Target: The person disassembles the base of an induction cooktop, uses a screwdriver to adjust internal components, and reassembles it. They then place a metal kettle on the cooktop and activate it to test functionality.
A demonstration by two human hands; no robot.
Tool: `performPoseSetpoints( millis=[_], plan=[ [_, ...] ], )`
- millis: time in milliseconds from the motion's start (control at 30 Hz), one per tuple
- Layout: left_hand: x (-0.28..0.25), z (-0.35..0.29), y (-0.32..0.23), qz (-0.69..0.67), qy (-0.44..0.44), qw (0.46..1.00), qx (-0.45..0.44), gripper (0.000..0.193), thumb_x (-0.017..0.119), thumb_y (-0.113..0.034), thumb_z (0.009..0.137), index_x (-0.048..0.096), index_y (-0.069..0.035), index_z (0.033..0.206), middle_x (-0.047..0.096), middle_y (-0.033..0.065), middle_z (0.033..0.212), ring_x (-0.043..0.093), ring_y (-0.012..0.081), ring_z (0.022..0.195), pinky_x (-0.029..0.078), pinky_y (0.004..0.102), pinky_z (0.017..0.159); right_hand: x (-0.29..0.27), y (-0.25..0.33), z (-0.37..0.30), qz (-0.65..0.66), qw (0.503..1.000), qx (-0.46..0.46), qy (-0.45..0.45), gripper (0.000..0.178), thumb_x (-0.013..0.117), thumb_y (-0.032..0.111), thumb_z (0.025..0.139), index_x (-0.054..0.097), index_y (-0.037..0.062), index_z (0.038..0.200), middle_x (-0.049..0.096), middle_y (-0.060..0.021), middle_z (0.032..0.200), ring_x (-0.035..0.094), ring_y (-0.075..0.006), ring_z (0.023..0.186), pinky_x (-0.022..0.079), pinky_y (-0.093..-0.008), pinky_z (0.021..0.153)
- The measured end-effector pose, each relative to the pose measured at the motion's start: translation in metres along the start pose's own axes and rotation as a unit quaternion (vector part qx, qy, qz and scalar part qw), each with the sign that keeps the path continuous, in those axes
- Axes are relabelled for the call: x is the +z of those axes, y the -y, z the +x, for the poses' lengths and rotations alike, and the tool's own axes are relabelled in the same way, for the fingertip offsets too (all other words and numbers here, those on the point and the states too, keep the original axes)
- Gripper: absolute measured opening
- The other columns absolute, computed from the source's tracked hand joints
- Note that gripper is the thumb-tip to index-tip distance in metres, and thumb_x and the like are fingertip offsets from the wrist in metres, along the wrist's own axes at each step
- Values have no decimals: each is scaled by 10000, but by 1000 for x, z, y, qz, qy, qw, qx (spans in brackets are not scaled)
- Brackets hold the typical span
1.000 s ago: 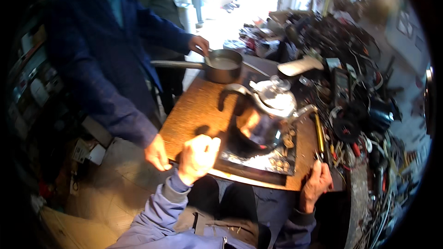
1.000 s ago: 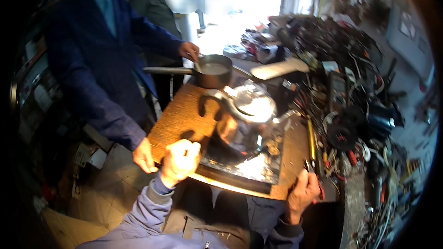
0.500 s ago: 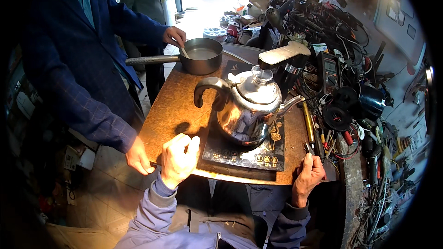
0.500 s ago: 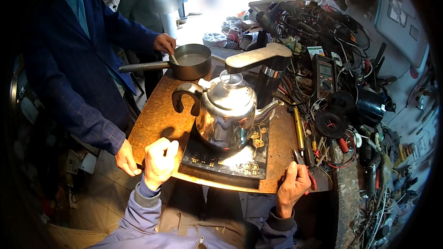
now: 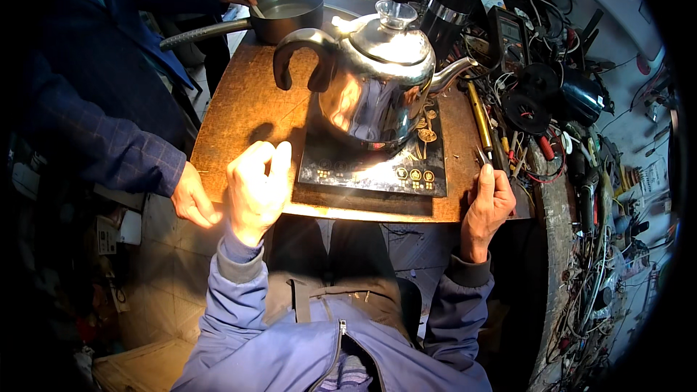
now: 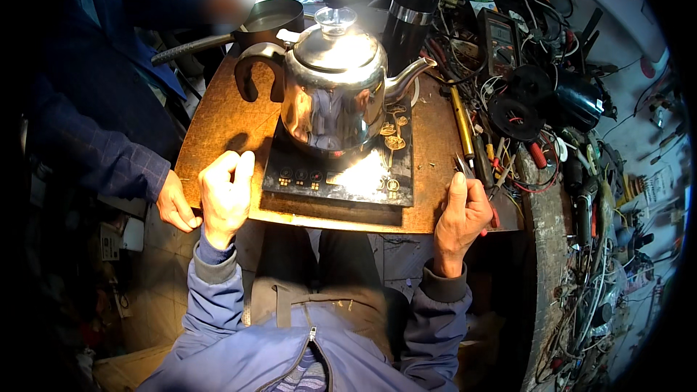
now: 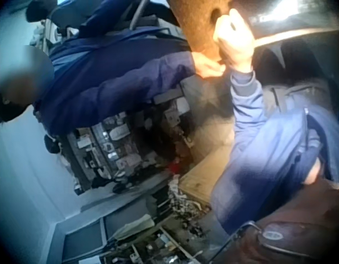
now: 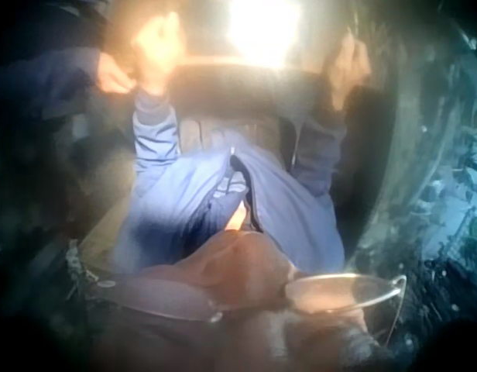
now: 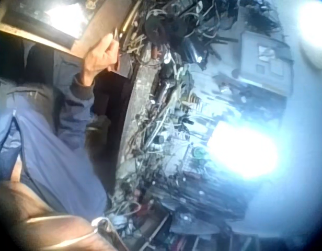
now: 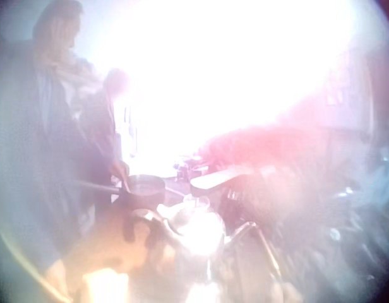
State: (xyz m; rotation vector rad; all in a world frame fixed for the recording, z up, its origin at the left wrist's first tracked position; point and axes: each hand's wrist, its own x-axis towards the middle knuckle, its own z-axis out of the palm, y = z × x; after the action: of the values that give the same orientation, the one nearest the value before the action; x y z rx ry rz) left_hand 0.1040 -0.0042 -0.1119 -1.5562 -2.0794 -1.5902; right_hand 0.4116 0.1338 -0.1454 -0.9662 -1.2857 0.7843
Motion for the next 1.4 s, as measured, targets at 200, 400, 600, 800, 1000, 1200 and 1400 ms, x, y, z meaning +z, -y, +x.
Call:
performPoseSetpoints(
  millis=[200,400,600,800,1000,1200,1400],
  plan=[
    [-2,0,-5,3,6,1000,-4,410,675,-135,1003,440,8,700,364,86,611,334,140,576,310,367,527,4,4,-1,3,1000,-1,0,347,621,225,1082,541,98,769,470,69,659,362,-16,546,278,-205,492],
    [-3,1,-6,13,16,1000,-12,367,705,-79,961,466,7,696,415,110,616,384,218,541,332,384,522,1,3,-2,12,1000,6,-1,314,640,200,1069,581,49,800,522,50,667,425,-24,572,316,-206,524],
    [-2,1,-8,17,23,1000,-9,348,711,-53,945,481,7,691,448,113,613,412,234,520,343,387,515,4,11,-4,11,1000,12,-10,309,638,199,1067,579,50,803,531,41,667,437,-27,563,322,-205,515],
    [-3,0,-8,15,23,999,-21,359,711,-49,942,475,5,678,451,110,608,411,217,516,337,384,510,7,15,-6,4,1000,9,-14,313,637,196,1066,576,53,795,526,44,662,433,-29,562,320,-206,516],
    [-3,-1,-8,34,19,999,-23,360,725,-52,927,473,11,678,450,124,611,422,241,515,350,386,512,4,6,-4,-8,1000,-11,-15,331,627,177,1065,548,51,770,485,53,653,415,-31,563,304,-220,520],
    [-3,1,-8,34,8,999,-12,378,753,-49,899,465,-3,659,456,128,609,453,276,504,353,397,501,3,10,-5,-24,1000,3,-18,359,620,173,1063,518,47,743,456,57,656,382,-40,598,293,-244,550],
    [-3,2,-8,12,3,1000,-3,369,729,-52,915,469,4,660,451,117,593,431,233,499,342,385,500,-1,0,-4,-25,1000,-1,-13,369,622,169,1063,508,49,733,435,64,662,357,-46,628,279,-257,575]
  ],
)
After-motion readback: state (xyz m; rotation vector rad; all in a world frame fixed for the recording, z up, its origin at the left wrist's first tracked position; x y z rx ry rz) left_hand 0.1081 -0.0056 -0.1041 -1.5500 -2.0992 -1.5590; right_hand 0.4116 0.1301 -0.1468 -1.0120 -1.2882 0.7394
